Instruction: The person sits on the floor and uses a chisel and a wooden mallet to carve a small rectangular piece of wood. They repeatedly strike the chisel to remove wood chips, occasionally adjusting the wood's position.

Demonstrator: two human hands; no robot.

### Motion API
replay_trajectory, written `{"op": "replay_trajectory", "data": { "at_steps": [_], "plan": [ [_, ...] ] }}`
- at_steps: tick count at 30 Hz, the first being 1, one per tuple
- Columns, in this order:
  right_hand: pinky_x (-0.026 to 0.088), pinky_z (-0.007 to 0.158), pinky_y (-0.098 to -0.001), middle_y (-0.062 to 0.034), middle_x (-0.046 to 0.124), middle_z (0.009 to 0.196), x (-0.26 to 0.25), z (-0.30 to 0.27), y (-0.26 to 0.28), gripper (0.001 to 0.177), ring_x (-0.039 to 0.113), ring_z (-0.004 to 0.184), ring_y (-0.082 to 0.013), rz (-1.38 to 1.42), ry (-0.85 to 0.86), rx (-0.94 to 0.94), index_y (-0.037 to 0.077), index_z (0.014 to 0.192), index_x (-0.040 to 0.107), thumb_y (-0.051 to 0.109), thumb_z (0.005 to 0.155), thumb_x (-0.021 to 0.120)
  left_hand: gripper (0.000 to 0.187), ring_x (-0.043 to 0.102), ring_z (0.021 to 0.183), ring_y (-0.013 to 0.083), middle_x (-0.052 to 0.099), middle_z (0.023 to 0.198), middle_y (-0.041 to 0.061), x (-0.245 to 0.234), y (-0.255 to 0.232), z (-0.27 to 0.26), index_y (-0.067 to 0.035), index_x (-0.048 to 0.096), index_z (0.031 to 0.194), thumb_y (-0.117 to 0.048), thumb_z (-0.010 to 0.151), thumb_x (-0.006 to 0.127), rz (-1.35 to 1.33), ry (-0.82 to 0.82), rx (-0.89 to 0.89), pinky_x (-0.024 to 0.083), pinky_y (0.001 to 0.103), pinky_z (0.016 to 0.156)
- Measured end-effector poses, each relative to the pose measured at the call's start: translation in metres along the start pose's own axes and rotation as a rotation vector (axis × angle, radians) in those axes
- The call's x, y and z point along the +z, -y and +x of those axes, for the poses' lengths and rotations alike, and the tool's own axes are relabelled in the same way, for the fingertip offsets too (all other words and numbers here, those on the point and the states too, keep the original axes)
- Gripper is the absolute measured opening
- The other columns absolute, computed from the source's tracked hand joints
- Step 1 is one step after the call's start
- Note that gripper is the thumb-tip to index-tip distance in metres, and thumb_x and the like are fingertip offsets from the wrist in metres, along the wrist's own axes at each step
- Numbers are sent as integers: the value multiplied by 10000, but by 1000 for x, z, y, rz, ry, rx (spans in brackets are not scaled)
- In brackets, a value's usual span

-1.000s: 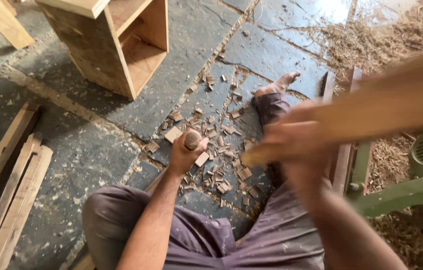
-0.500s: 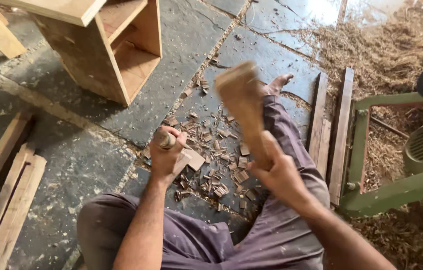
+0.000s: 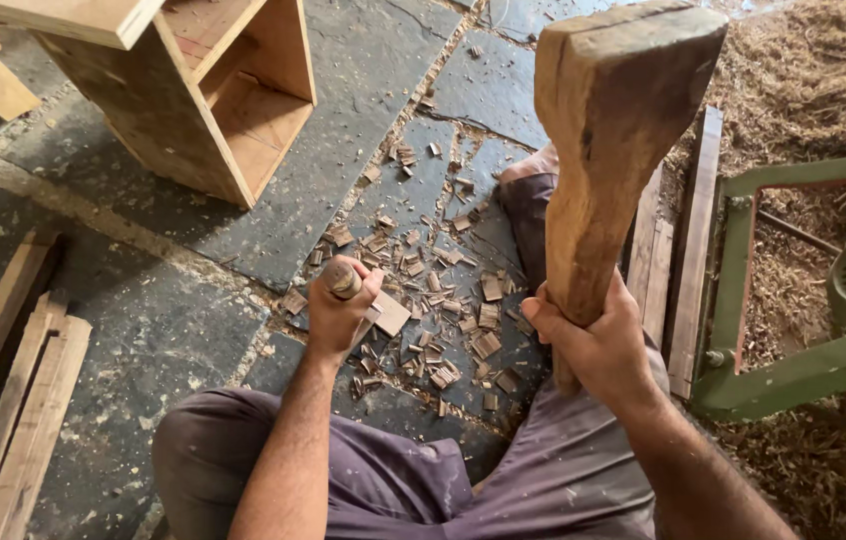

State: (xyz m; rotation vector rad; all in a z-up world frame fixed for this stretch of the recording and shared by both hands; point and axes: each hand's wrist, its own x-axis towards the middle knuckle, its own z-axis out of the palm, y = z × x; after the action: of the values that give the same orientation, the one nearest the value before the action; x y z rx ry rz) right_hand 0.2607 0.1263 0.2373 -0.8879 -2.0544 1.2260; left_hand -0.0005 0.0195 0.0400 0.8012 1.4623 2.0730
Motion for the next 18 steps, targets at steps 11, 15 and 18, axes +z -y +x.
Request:
{"op": "replay_trajectory", "data": {
  "at_steps": [11, 15, 18],
  "plan": [
    [552, 623, -273, -22, 655, 834, -5, -6, -1, 299, 641, 703, -98, 34, 6, -31, 30, 1056, 565, 131, 871, 777, 151, 645, 647, 42, 680, 765, -18, 4, 15, -6, -135, 636, 847, -141, 903, 776, 238, 66, 77, 554, 231, 541],
    [599, 628, -298, -53, 702, 844, -13, -6, 21, 195, 699, 714, -131, 81, -6, -89, 18, 1037, 652, 87, 879, 742, 144, 650, 632, 39, 687, 753, -26, 10, 13, -4, -141, 642, 836, -179, 888, 770, 332, 84, 3, 576, 232, 540],
    [550, 557, -349, -138, 725, 809, -27, 1, 49, 135, 713, 617, -191, 291, -53, -286, -24, 1041, 681, 20, 920, 719, 126, 640, 621, 53, 681, 742, -14, 9, 8, -1, -140, 656, 850, -183, 880, 771, 269, 44, -56, 551, 244, 533]
  ]
}}
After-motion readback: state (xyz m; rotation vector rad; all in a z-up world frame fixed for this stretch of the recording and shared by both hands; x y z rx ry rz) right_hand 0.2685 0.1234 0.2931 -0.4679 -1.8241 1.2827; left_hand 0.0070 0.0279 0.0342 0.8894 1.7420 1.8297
